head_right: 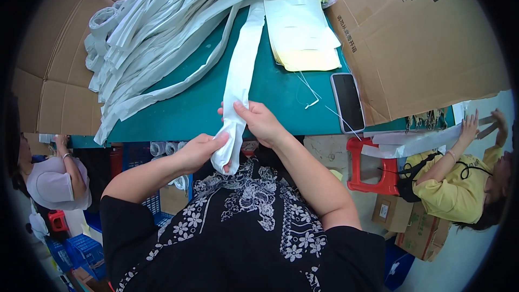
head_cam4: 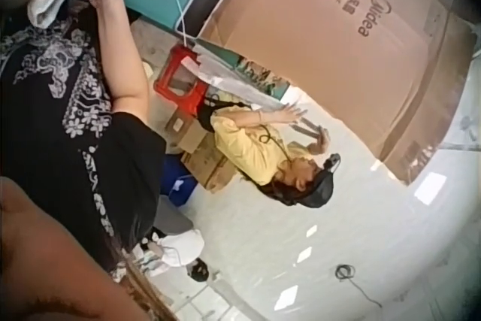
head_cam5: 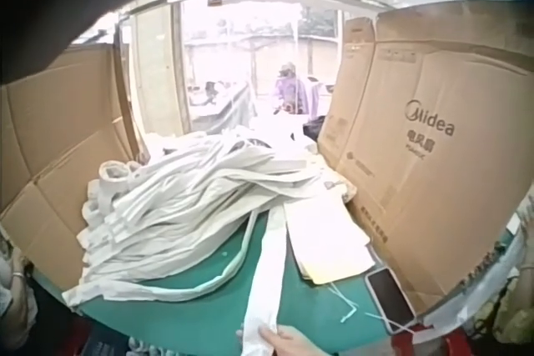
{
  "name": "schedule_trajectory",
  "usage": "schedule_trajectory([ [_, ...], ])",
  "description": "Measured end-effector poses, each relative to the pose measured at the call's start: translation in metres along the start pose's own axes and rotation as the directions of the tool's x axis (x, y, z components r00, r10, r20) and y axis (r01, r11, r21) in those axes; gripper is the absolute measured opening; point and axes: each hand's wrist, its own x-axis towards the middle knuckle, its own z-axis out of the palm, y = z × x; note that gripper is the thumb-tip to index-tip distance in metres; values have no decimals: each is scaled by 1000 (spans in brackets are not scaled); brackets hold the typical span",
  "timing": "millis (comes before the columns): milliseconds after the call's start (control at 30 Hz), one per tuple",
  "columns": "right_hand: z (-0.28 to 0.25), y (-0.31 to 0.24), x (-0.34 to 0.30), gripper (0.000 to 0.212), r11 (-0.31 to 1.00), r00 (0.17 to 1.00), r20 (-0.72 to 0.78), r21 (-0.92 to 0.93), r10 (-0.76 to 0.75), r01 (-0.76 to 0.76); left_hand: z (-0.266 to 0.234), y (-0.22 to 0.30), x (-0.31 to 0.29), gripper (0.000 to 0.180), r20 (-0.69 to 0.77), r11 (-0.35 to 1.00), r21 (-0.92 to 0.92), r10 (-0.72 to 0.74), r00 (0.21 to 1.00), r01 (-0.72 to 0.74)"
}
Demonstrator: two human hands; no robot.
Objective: Folding and rolling long white fabric straps into organized bundles.
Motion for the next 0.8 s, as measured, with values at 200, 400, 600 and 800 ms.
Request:
schedule_trajectory([
  [200,-6,7,-25,43,874,965,245,-446,-90,194,14,7,13,28,-60,942,-266,-227,972,203],
  [400,-4,-8,-41,43,525,918,395,-786,22,326,21,11,24,18,-93,894,-380,-291,952,236],
  [600,2,3,-38,38,333,953,282,-893,-113,304,19,5,36,21,-100,886,-425,-250,963,186],
  [800,4,17,-38,29,138,917,305,-927,-258,348,8,6,47,29,-128,856,-510,-171,977,83],
])
